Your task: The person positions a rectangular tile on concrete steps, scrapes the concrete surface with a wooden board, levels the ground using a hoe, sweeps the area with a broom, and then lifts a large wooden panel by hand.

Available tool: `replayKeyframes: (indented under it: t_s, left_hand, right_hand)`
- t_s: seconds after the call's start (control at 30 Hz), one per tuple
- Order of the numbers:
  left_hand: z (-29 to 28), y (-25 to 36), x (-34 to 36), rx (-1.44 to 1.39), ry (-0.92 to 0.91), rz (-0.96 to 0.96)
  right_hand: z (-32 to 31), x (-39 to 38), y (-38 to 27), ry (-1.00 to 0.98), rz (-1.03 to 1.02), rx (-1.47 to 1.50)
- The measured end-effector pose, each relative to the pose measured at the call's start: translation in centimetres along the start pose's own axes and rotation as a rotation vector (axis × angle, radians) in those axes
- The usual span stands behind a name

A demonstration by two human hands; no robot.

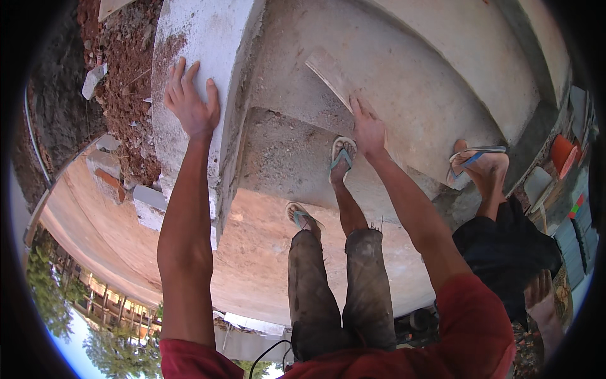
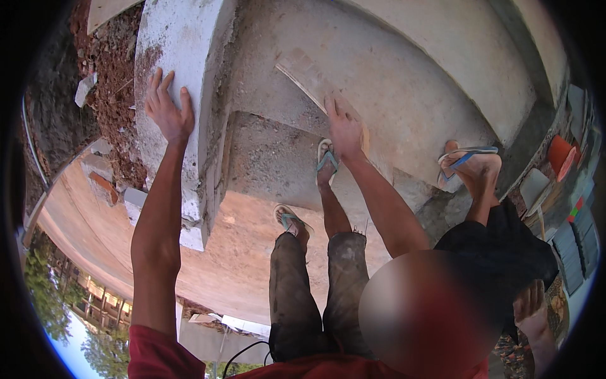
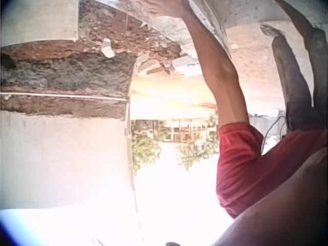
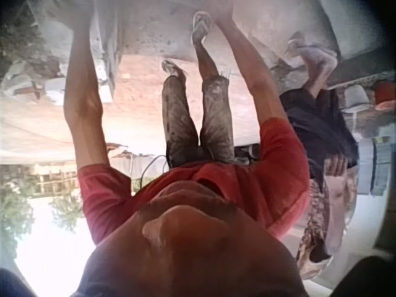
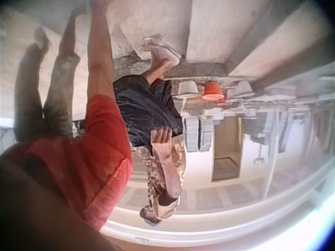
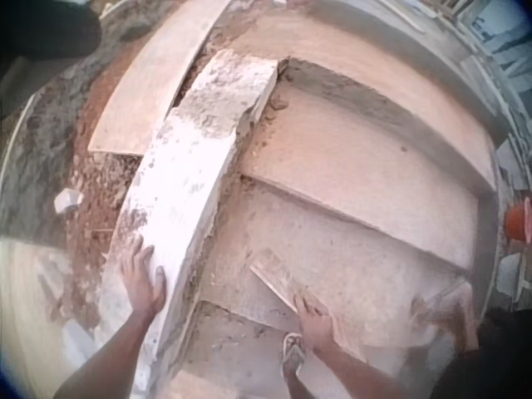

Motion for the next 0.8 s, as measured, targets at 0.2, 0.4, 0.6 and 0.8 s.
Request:
replayKeyframes:
  t_s: [0.2,0.4,0.6,0.8]
  left_hand:
    - [-0.4,-0.2,0.1,0.001,0.003,-0.020]
    - [-0.3,-0.4,-0.4,-0.008,-0.010,-0.038]
    - [-0.2,-0.2,0.4,-0.012,-0.013,-0.031]
    - [-0.2,-1.1,0.3,0.004,-0.025,-0.038]
  right_hand:
    - [5.1,-7.7,-9.8,-0.092,-0.405,-0.272]
    - [-4.0,2.3,0.5,-0.033,0.068,0.165]
    - [-9.3,14.7,3.5,0.094,-0.002,-0.018]
    - [-12.4,17.2,3.2,0.120,-0.061,-0.322]
Point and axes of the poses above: each hand's wrist, its own x-axis towards the middle knuckle, its own z-axis out of the palm, y = z × x, the point moved 9 cm from there along x, towards the middle knuckle, and after that the axes turned 13 degrees about -x, right-handed, at the moved point
